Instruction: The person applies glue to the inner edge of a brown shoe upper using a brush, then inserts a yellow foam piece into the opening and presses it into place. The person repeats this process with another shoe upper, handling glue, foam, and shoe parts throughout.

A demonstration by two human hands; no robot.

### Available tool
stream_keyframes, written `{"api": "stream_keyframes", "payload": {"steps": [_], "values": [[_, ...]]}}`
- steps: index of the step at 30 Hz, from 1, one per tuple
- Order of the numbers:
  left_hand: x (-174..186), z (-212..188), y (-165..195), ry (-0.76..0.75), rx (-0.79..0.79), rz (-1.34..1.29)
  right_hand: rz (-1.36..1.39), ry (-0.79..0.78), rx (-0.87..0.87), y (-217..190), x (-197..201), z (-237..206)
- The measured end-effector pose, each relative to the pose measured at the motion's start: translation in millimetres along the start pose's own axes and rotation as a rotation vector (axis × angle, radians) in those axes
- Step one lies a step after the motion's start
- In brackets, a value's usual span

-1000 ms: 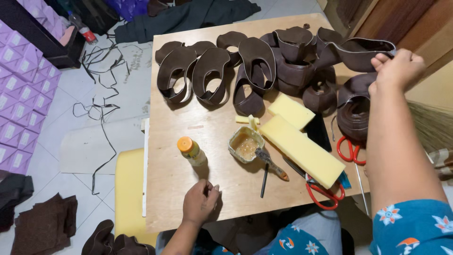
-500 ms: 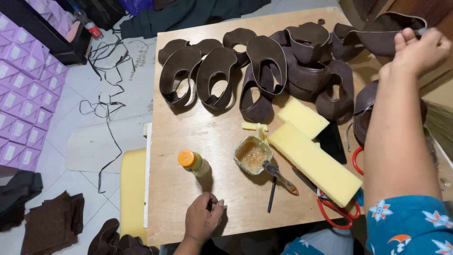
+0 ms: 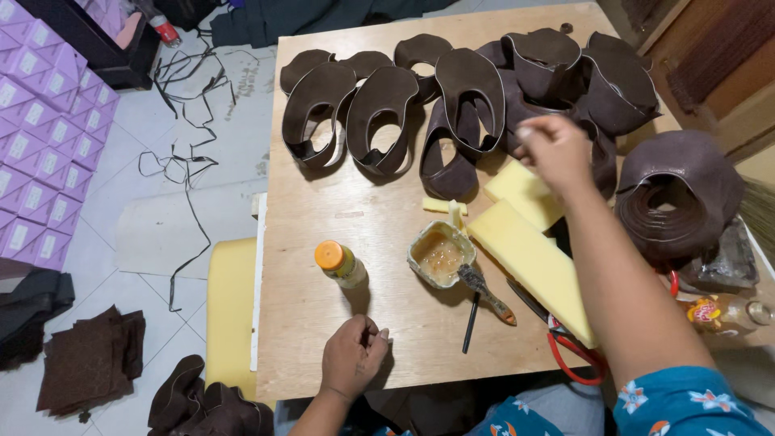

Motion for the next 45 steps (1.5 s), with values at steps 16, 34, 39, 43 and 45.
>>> {"api": "stream_keyframes", "payload": {"steps": [16,34,39,43,45], "values": [[4,-12,4,0.029,-0.068,0.003,-0.457,-0.411,0.291,-47,-112,-21],[-47,-72,-11,-0.325,0.388,-1.363,1.064,-0.217,-0.388,-6,0,-338],[-58,-118,26,-0.429,0.213,-1.121,1.131,-0.468,-0.630,71,-54,-380],[-49,-153,60,-0.426,0.243,-1.363,0.880,-0.413,-0.859,93,-63,-405],[-46,-154,59,-0.373,0.304,-1.504,0.688,-0.386,-0.767,87,-50,-406]]}}
Point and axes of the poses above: each hand's wrist, its own z-axis towards the middle knuckle, its own x-axis out of the back of the hand, y = z × x, the point moved 8 cm from there along z, towards the middle knuckle, and after that the axes turned 3 degrees about -z, right-handed, at the moved point
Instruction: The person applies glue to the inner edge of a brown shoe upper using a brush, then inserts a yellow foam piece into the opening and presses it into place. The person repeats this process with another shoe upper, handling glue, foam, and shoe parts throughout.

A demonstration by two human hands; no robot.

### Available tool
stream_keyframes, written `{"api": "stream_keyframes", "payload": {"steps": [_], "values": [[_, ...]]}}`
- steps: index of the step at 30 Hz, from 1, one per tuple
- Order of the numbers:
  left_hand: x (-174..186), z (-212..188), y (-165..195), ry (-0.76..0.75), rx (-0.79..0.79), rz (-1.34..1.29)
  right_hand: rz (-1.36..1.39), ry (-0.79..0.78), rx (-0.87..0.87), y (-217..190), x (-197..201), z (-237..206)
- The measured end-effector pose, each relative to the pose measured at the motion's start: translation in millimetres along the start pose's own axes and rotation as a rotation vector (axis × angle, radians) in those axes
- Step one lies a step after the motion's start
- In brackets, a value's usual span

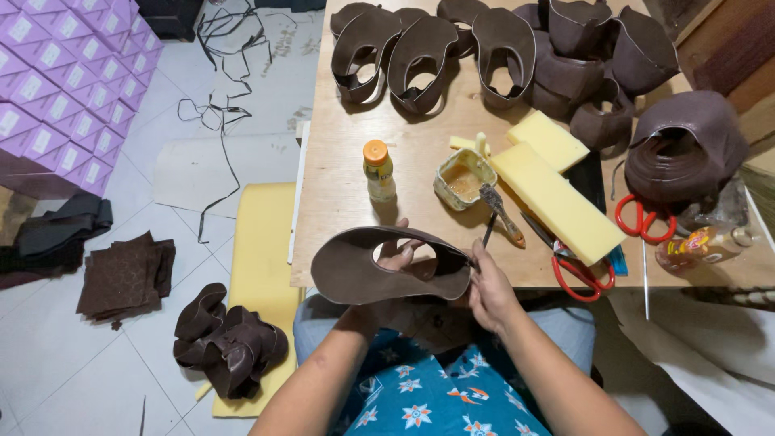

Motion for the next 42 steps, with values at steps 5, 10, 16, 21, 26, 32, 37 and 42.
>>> {"api": "stream_keyframes", "payload": {"steps": [5,10,16,21,26,32,37,42], "values": [[40,16,-13,0.122,-0.002,0.293,-0.518,0.037,0.255,-17,-1,3],[52,-8,-78,0.029,0.424,1.314,-0.750,0.234,0.550,-37,16,17],[-42,-29,-47,-0.196,-0.088,1.100,-0.733,0.290,0.379,-42,14,12],[-68,-20,28,0.182,-0.722,1.606,-0.804,0.269,0.613,-62,-5,0],[-27,36,3,0.046,-0.215,1.193,-0.503,0.182,0.368,-45,4,12],[-7,44,-13,0.132,-0.292,0.943,-0.267,0.102,0.230,-37,-1,17],[8,43,-8,0.220,-0.221,0.879,-0.195,0.114,0.203,-42,-5,17],[-1,34,11,0.258,-0.438,1.152,-0.365,0.168,0.301,-53,-18,17]]}}
Point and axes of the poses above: each hand's wrist, its own z-axis towards the middle knuckle, its own x-axis out of the back of the hand, y = z × x, the point moved 8 cm from there along z, towards the middle knuckle, and after that the axes turned 3 degrees about -z, right-handed, at the moved point
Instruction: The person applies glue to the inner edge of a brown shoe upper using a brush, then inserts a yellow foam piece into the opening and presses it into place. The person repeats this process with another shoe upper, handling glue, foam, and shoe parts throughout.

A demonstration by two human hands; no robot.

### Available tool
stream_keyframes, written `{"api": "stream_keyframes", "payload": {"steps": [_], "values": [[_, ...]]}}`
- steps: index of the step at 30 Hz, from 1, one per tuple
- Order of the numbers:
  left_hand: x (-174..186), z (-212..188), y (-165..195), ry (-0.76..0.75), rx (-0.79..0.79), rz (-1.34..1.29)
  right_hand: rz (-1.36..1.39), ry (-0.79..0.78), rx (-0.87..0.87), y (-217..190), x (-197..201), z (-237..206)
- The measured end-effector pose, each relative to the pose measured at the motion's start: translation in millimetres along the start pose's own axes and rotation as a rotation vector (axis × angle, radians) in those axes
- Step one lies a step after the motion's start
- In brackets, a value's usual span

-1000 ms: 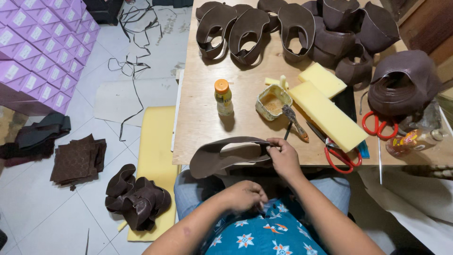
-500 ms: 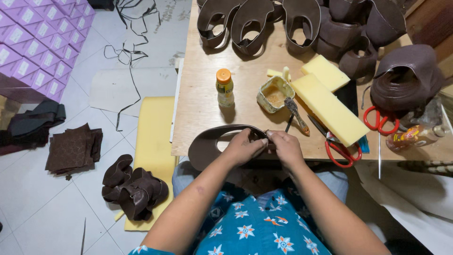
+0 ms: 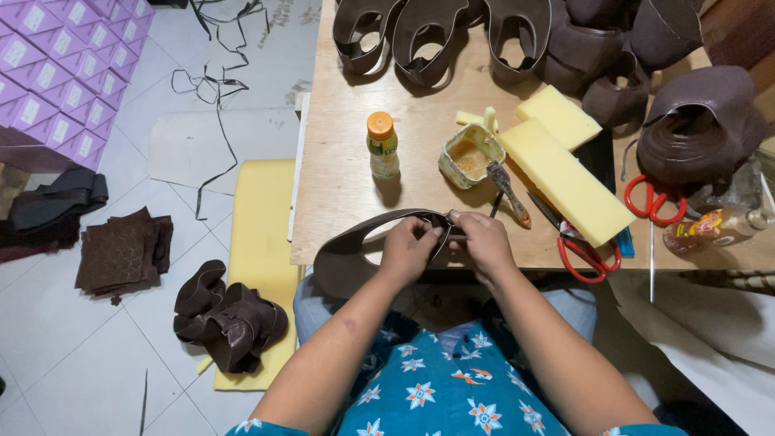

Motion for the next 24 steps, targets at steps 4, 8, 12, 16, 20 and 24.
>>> {"api": "stream_keyframes", "payload": {"steps": [4,8,12,16,20,24], "values": [[3,-7,5,0.043,-0.005,0.152,-0.322,0.161,0.061,-14,11,8],[12,-20,15,0.085,-0.131,0.183,-0.646,0.301,0.499,-55,15,7],[11,-28,8,0.062,-0.090,0.092,-0.652,0.256,0.477,-52,7,5],[18,-37,14,0.125,-0.067,0.206,-0.737,0.106,0.555,-56,-17,-12],[20,-47,43,0.104,-0.326,0.318,-0.791,0.162,0.579,-62,-27,-17],[18,-39,41,0.026,-0.336,0.446,-0.859,0.243,0.588,-66,-26,-16]]}}
Point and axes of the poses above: each hand's wrist, its own z-axis towards the middle knuckle, its own x-axis out of the back of the hand, y = z × x, the point moved 8 cm from there along z, towards the middle knuckle, and after that the axes turned 3 degrees about -z, right-handed, at the moved point
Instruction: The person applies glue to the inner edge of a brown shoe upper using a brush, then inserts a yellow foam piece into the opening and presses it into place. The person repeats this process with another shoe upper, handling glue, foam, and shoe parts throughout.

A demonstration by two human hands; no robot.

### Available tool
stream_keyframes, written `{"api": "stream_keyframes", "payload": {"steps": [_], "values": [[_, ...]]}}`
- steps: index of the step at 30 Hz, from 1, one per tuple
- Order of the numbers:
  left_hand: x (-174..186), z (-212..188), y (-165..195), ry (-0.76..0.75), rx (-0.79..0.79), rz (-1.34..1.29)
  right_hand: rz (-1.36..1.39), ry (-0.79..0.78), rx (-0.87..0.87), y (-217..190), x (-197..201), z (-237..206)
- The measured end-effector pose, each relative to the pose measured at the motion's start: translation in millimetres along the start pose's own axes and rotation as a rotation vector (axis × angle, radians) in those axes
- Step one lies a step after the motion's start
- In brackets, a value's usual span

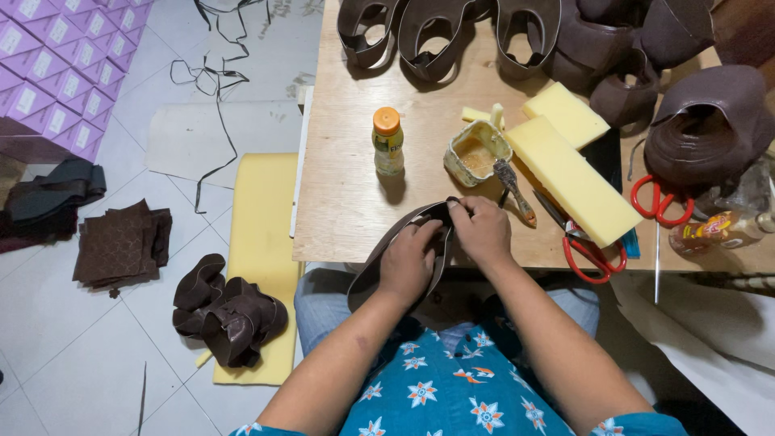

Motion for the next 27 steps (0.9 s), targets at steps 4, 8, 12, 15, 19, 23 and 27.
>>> {"api": "stream_keyframes", "payload": {"steps": [4,8,12,15,19,23,27], "values": [[3,10,-25,0.036,0.131,-0.044,0.019,-0.089,-0.206,16,-8,-2],[12,9,-42,0.067,0.210,-0.199,0.464,-0.112,-0.340,22,-16,-13],[21,8,-49,0.055,0.247,-0.254,1.209,-0.145,-0.683,31,-34,-19],[22,5,-53,0.006,0.267,-0.413,1.426,-0.076,-0.713,28,-33,-7],[28,1,-55,0.029,0.238,-0.427,1.502,0.116,-0.864,36,-32,3],[29,-1,-57,0.027,0.256,-0.437,1.502,0.239,-0.910,36,-26,11],[32,-2,-58,0.003,0.285,-0.434,1.520,0.290,-0.884,30,-16,16]]}}
Point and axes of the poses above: each hand's wrist, its own z-axis towards the middle knuckle, its own x-axis out of the back of the hand, y = z × x, the point moved 8 cm from there along z, towards the middle knuckle, and after that the axes turned 3 degrees about -z, right-handed, at the moved point
